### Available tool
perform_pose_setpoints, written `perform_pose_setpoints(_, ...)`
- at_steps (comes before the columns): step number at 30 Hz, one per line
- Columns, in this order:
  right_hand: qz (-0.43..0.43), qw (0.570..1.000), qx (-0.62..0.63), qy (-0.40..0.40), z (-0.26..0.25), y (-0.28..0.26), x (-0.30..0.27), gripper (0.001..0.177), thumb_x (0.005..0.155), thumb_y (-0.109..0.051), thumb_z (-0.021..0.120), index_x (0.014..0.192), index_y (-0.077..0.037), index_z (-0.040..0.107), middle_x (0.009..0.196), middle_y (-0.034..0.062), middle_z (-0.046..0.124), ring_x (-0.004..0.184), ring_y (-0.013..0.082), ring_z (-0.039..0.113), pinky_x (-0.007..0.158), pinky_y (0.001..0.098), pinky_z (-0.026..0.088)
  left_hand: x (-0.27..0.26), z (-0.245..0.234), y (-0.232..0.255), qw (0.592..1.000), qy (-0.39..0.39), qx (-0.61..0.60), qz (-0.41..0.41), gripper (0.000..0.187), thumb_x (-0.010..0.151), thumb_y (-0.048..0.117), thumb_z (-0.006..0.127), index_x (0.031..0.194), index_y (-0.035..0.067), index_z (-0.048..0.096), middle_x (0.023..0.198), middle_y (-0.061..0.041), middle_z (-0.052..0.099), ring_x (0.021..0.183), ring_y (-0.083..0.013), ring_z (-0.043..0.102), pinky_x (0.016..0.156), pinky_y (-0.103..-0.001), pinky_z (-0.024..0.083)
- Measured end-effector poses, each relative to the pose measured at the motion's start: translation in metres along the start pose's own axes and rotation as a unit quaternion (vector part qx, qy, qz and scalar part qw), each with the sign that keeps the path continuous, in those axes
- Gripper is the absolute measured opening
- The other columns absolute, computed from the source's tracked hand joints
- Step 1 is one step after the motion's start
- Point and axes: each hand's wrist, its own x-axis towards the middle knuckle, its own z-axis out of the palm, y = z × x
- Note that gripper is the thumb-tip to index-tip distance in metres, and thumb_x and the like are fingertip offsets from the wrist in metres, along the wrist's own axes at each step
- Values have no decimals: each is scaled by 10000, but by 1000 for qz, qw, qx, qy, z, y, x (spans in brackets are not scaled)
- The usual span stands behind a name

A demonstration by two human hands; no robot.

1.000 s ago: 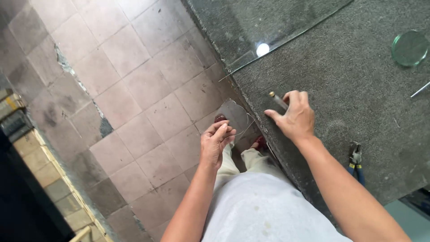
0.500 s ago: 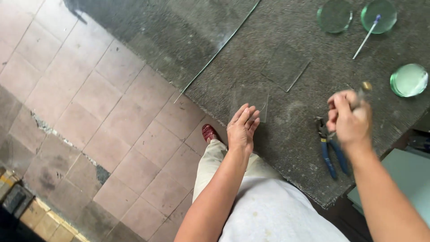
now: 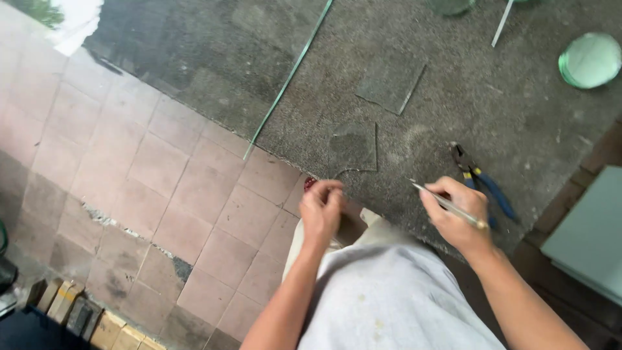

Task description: Scoring and breaking glass sheets into specific shapes using manual and circular glass cutters

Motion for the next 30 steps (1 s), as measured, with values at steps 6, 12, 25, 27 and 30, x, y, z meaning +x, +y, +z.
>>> perform_pose_setpoints(6,-48,992,109,43,58,-44,-1,49,898,-36,751,879,5,733,550,129,656,424,192,635,360,301,511,55,-40,8,976,133,84,148,257,898,57,608,1104,128,744,889,-128,750,833,-321,739,719,-406,610)
perform_pose_setpoints(12,-77,982,119,124,88,-57,8,51,872,32,724,824,36,707,569,175,644,413,193,629,389,290,488,78,-49,10,961,116,146,206,195,846,113,704,1028,177,737,879,-54,707,833,-294,733,711,-402,613)
perform_pose_setpoints(25,-95,986,32,133,102,-51,10,99,862,59,744,818,50,656,741,227,689,639,359,705,471,379,538,118,-12,58,868,25,357,343,482,727,203,871,1133,172,614,1108,-54,530,1116,-302,516,885,-438,479)
perform_pose_setpoints(27,-92,986,29,134,101,-51,10,102,853,61,749,815,47,655,752,221,698,659,360,709,482,390,542,124,-3,69,857,-6,406,318,549,708,250,907,1138,179,574,1157,-59,510,1144,-298,479,895,-425,448)
perform_pose_setpoints(30,-86,986,34,138,99,-52,11,94,850,44,748,819,30,661,760,222,701,665,358,710,492,400,548,134,8,76,837,-27,459,298,675,614,351,963,1118,201,540,1179,-54,507,1177,-296,458,920,-434,421)
